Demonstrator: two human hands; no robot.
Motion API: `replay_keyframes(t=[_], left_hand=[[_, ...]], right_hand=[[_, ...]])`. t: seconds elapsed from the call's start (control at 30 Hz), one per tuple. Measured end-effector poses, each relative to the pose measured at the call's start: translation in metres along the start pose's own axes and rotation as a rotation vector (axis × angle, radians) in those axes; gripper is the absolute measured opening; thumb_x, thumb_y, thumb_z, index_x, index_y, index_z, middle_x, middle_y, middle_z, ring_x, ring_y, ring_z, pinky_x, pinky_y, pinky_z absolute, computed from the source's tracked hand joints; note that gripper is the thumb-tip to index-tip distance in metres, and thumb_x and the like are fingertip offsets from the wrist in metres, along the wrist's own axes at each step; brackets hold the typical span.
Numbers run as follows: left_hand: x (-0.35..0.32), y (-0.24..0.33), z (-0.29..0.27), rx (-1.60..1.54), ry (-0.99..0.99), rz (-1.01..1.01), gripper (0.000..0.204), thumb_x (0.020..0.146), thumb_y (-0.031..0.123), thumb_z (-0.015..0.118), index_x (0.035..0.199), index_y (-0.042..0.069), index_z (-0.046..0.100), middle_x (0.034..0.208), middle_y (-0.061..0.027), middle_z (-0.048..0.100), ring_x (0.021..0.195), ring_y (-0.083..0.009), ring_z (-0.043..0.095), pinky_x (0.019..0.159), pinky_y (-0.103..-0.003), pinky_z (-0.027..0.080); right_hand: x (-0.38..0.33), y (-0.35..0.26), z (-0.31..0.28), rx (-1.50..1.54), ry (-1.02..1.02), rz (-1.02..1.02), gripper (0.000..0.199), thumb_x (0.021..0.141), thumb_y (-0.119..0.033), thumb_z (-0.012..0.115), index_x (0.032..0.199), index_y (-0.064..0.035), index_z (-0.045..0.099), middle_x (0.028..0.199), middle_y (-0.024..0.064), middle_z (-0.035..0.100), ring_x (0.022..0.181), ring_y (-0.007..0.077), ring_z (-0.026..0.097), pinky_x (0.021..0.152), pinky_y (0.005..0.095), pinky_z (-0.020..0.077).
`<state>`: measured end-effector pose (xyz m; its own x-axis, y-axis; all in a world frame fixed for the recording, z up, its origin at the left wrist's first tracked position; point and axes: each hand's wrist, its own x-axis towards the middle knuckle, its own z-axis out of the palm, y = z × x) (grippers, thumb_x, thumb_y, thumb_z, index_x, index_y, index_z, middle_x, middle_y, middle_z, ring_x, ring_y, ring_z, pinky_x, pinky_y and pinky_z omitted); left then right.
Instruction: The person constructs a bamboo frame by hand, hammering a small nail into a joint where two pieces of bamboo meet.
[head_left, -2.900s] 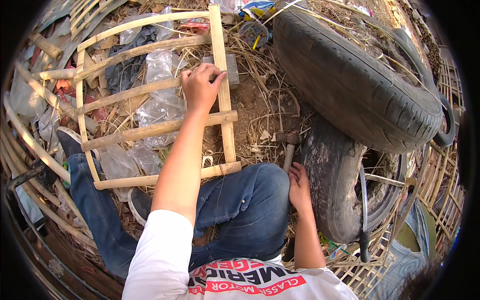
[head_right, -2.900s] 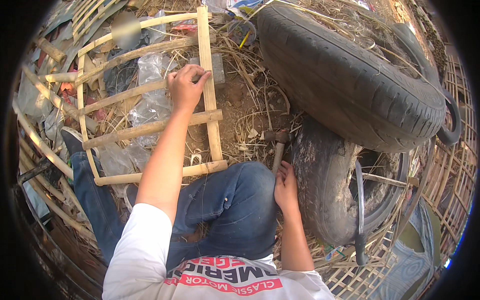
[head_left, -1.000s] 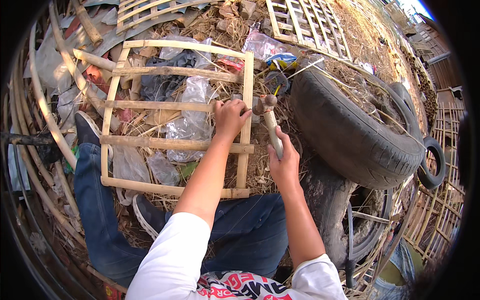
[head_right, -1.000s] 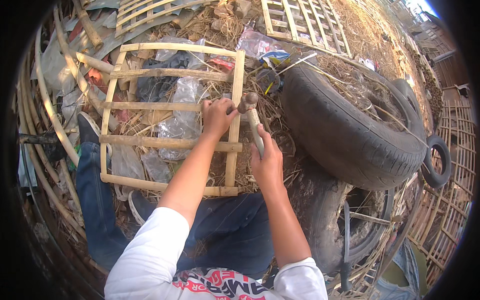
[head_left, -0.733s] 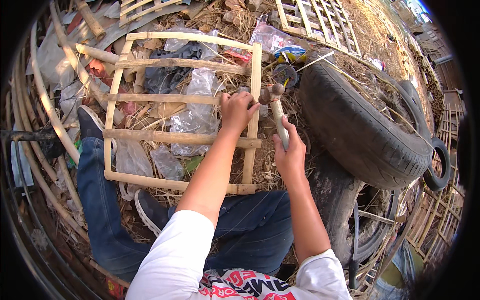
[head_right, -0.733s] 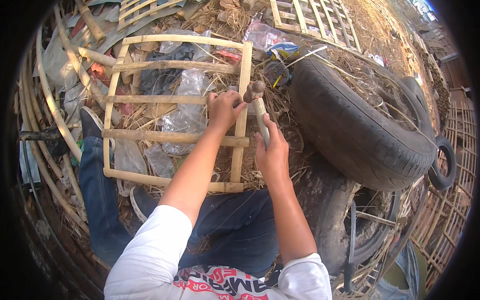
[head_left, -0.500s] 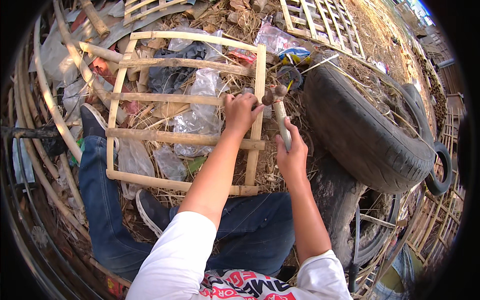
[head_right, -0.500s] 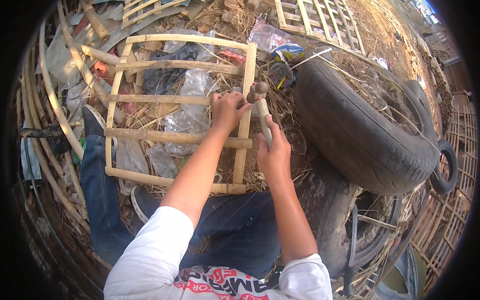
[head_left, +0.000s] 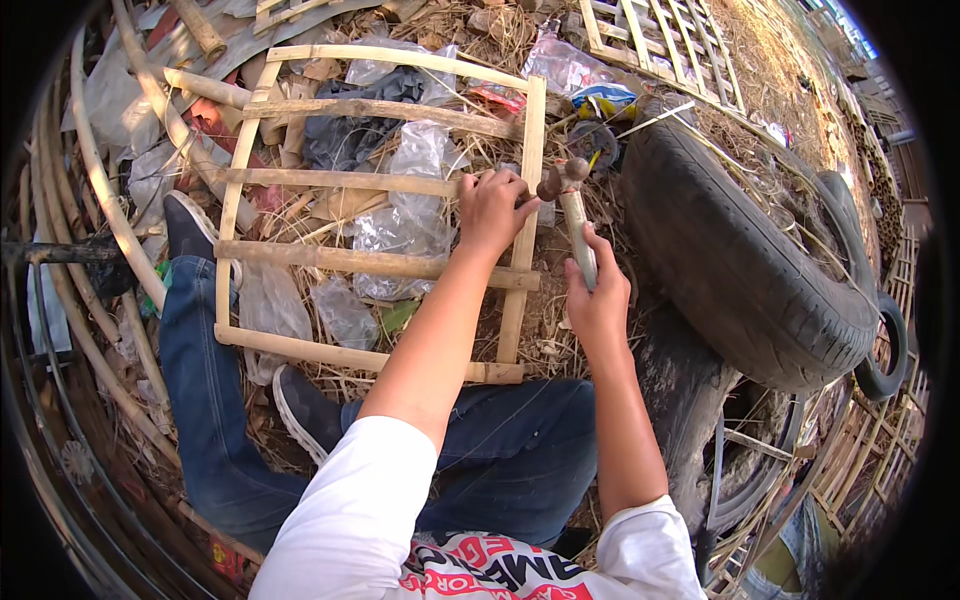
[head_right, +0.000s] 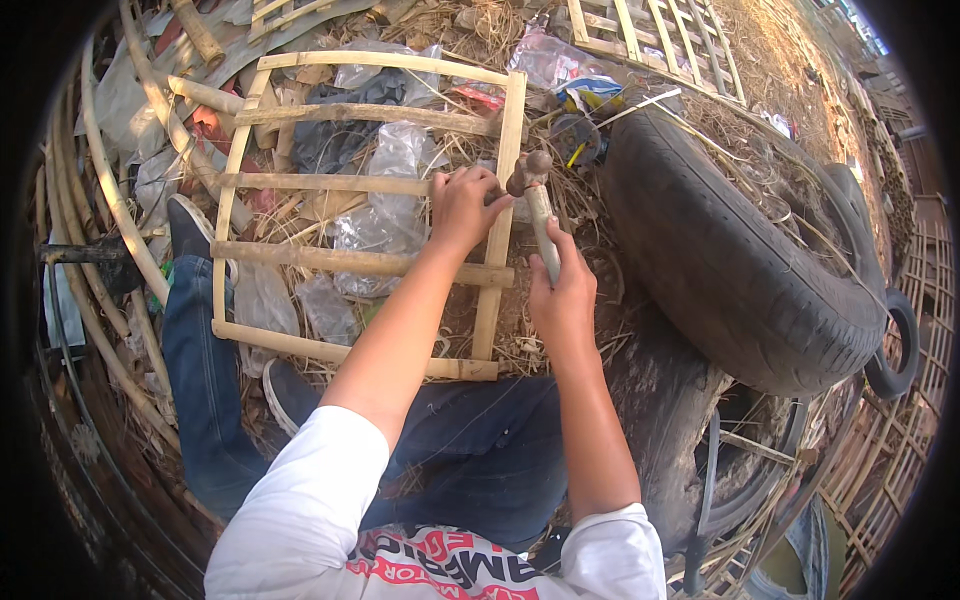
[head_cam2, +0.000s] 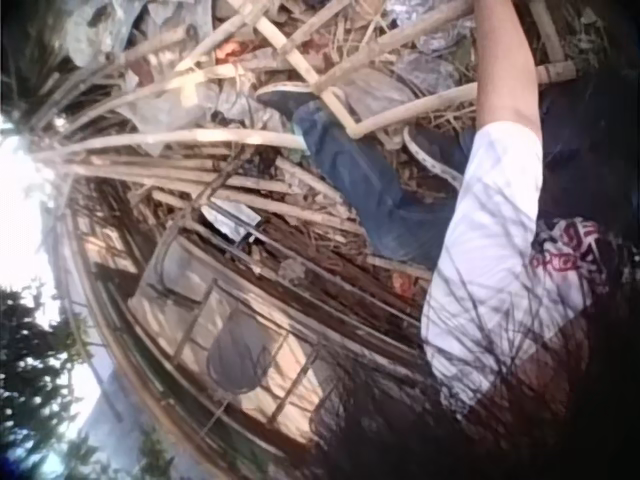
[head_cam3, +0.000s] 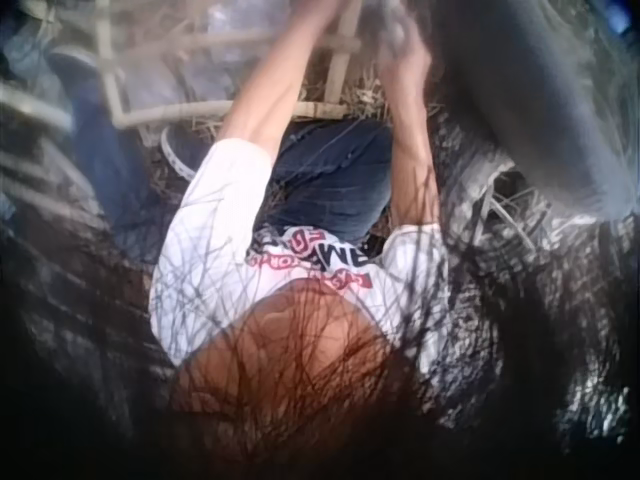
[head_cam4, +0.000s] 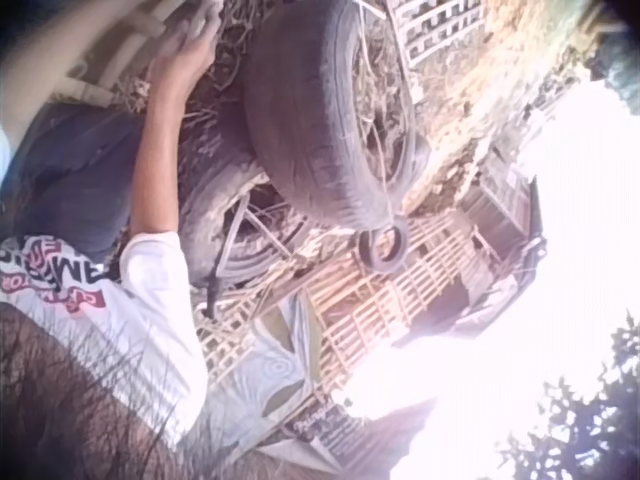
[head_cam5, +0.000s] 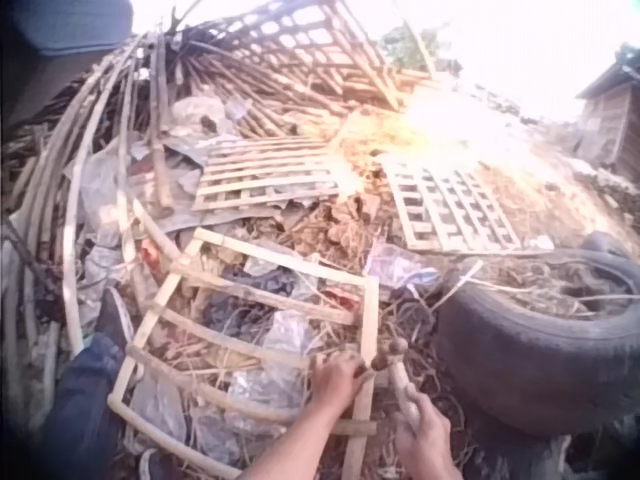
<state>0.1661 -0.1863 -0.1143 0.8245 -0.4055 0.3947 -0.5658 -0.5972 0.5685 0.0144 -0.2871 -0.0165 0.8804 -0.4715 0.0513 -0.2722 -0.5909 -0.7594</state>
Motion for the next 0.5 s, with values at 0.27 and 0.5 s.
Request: replay_keyframes(t=[0.27, 0.5], left_hand=[[0.003, -0.002, 0.006, 0.047, -0.011, -0.009, 0.019, 0.073, 0.032, 0.081, 0.078, 0.016, 0.072, 0.086, 0.0003, 0.061, 0.088, -0.0185, 0.06, 0.081, -0.037, 0.034], [0.003, 0.003, 0.003, 0.016, -0.043, -0.036, 0.019, 0.074, 0.033, 0.081, 0.076, 0.016, 0.072, 0.084, -0.0001, 0.061, 0.087, -0.0193, 0.06, 0.082, -0.038, 0.034]], right_hand=[[-0.004, 0.028, 0.019, 0.229, 0.004, 0.336, 0.031, 0.084, -0.012, 0.073, 0.107, 0.0025, 0.058, 0.079, 0.0148, 0.066, 0.067, 0.0167, 0.06, 0.061, 0.0327, 0.0482], [0.0, 0.059, 0.056, 0.36, 0.027, 0.445, 0.04, 0.077, -0.008, 0.077, 0.108, 0.0053, 0.056, 0.09, 0.0123, 0.067, 0.078, 0.0181, 0.063, 0.069, 0.0338, 0.0513]])
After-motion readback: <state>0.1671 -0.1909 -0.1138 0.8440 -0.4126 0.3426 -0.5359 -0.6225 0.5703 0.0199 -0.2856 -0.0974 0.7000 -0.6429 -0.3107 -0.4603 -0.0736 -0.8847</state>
